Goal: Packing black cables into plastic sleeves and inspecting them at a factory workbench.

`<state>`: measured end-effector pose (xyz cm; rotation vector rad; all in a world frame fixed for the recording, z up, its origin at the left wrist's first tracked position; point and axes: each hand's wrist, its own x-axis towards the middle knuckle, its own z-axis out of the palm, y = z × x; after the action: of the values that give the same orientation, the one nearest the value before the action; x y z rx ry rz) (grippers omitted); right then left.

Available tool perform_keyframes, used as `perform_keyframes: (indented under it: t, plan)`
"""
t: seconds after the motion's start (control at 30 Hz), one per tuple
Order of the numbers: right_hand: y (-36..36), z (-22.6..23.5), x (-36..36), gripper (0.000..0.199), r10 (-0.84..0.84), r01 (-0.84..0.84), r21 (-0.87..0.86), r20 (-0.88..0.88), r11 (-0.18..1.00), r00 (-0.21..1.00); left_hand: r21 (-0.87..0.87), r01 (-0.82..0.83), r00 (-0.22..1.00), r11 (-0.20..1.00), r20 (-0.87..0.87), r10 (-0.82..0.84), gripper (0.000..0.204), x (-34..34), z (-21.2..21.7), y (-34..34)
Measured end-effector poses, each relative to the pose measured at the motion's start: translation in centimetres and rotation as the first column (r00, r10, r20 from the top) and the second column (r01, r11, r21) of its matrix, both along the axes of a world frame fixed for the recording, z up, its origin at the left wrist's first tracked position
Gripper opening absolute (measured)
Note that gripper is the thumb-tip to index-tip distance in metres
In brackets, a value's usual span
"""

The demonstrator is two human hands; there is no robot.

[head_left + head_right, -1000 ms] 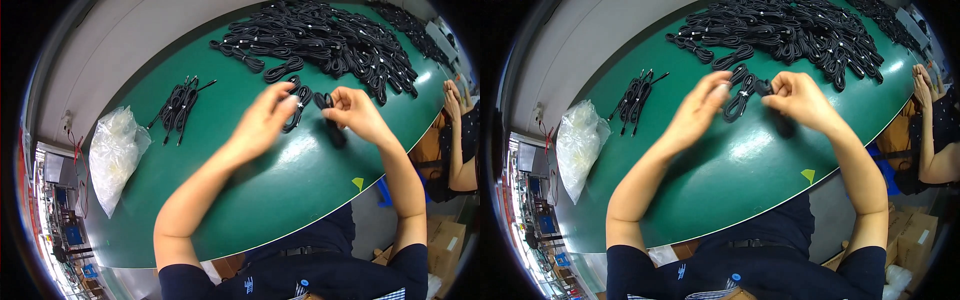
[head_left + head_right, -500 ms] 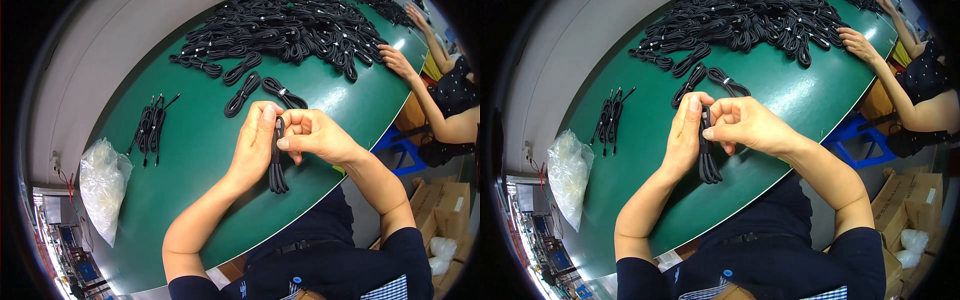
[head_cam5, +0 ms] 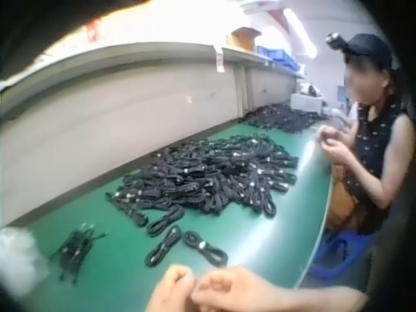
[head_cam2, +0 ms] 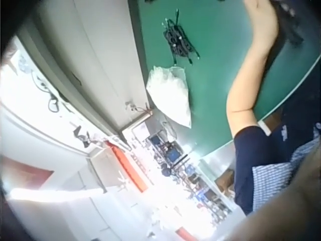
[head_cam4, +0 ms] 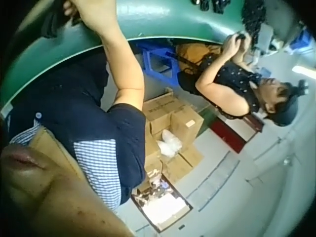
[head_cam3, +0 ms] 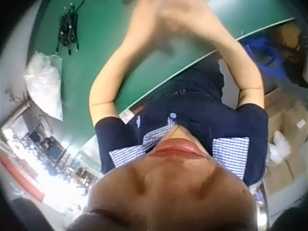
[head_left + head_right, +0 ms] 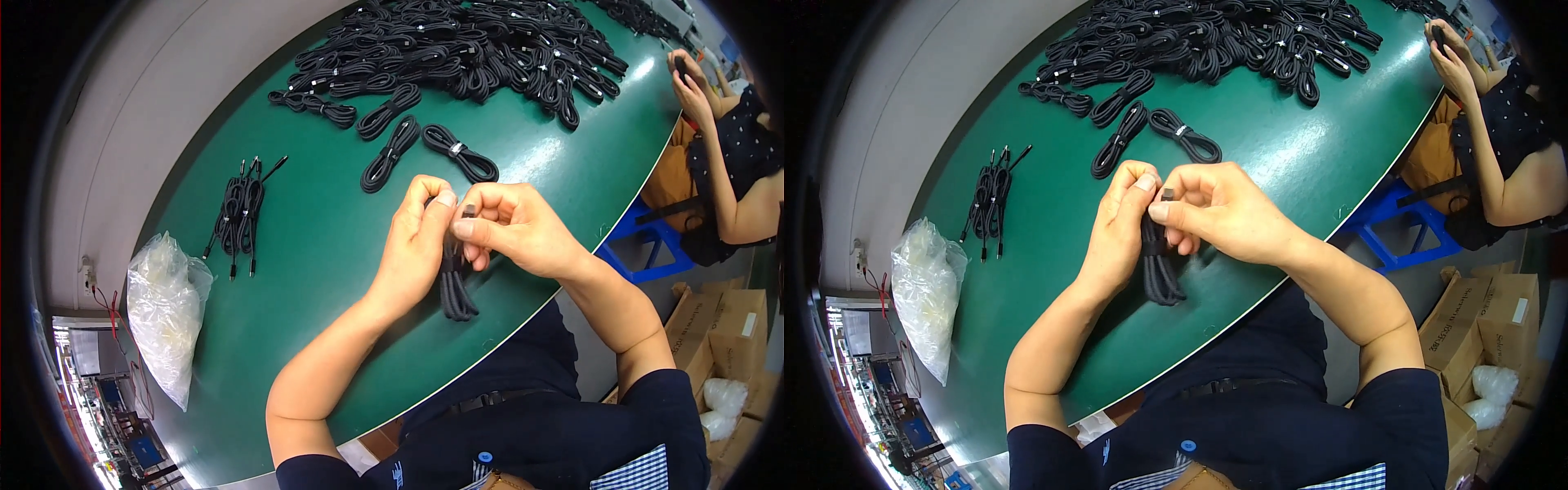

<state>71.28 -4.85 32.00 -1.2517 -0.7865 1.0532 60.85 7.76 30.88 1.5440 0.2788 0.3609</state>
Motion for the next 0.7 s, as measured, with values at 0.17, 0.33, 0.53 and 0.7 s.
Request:
perform_keyframes:
  t: [0.17,0.33,0.53,0.7]
  plan:
    - [-0.7,0.7,1.7,0.017,-0.189,0.187,0.119,0.012,0.975,0.982,-0.308,0.219,0.959,0.926,-0.106,-0.262,0.024,-0.1,1.7,0.3]
    - [-1.1,1.1,2.0,0.020,-0.177,0.187,0.108,-0.100,0.976,0.979,-0.261,0.378,0.901,0.888,-0.116,-0.417,0.031,-0.5,2.3,0.1]
    - [-0.2,-0.5,0.7,0.020,-0.178,0.201,0.172,-0.140,0.964,0.974,-0.345,0.312,0.921,0.885,-0.117,-0.371,0.028,-0.7,1.9,-0.1]
    - [0.4,-0.1,0.3,0.014,-0.248,0.244,0.097,0.039,0.965,0.968,-0.741,0.150,0.986,0.655,0.067,-0.150,0.026,0.1,1.1,1.6]
